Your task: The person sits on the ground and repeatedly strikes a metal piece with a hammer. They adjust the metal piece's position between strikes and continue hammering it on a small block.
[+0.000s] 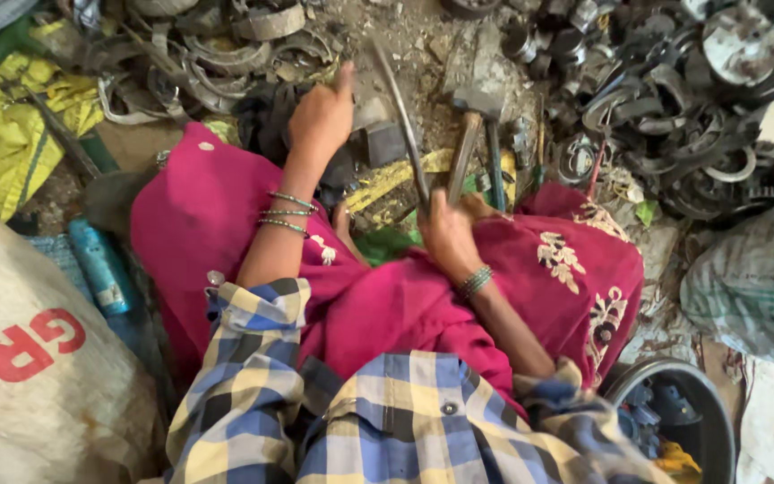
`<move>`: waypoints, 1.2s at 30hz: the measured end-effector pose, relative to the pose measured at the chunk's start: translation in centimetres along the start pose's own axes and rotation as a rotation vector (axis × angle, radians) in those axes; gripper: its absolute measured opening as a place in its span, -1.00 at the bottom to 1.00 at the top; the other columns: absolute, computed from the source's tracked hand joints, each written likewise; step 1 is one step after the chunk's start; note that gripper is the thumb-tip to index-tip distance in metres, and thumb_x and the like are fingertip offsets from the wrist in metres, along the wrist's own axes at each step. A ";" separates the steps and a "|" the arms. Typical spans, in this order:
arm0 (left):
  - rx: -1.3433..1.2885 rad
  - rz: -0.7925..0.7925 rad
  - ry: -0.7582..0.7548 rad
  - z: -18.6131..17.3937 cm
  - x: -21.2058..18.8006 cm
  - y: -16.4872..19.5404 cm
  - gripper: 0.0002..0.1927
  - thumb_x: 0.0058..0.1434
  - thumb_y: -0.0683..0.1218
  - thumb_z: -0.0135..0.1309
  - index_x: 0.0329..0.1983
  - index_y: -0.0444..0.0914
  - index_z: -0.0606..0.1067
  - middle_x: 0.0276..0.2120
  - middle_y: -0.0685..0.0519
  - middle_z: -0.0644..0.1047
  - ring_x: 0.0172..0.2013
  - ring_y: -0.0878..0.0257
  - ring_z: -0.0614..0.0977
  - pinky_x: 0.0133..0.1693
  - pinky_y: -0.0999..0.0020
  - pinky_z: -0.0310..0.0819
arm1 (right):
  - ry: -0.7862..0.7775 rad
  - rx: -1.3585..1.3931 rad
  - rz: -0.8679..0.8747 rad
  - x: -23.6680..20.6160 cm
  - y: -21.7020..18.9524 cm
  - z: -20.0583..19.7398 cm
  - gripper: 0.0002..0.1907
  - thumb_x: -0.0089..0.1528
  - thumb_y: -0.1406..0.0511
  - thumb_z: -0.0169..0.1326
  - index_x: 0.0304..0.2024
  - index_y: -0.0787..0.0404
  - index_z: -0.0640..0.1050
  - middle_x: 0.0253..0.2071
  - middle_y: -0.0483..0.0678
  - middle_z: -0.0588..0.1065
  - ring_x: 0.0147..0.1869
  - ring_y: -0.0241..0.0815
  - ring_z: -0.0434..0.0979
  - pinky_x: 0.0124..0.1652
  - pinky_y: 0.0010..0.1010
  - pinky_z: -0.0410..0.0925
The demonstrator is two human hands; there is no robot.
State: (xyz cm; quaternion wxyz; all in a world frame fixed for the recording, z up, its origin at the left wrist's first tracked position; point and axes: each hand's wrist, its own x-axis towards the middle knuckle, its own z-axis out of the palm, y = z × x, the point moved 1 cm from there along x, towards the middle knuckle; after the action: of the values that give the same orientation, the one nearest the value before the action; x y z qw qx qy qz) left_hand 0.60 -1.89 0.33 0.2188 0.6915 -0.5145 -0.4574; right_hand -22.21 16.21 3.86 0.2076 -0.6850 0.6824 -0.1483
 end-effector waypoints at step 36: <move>0.034 0.082 0.067 0.5 -0.1 -0.3 0.01 0.31 0.54 -0.50 -0.18 -0.42 0.60 -0.06 -0.46 0.55 0.06 -0.35 0.54 0.15 -0.11 0.35 | -0.100 0.104 0.077 -0.6 -1.8 -1.0 -0.75 0.37 0.29 0.03 -0.04 0.33 0.33 -0.50 0.14 0.51 -0.56 0.02 0.52 -0.58 -0.14 0.37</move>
State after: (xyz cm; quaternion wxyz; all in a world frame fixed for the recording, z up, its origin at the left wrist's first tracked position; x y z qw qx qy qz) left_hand 0.30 -1.61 -0.17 0.2428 0.6885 -0.5424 -0.4157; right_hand -21.08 16.70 5.62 0.2820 -0.6531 0.6885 -0.1411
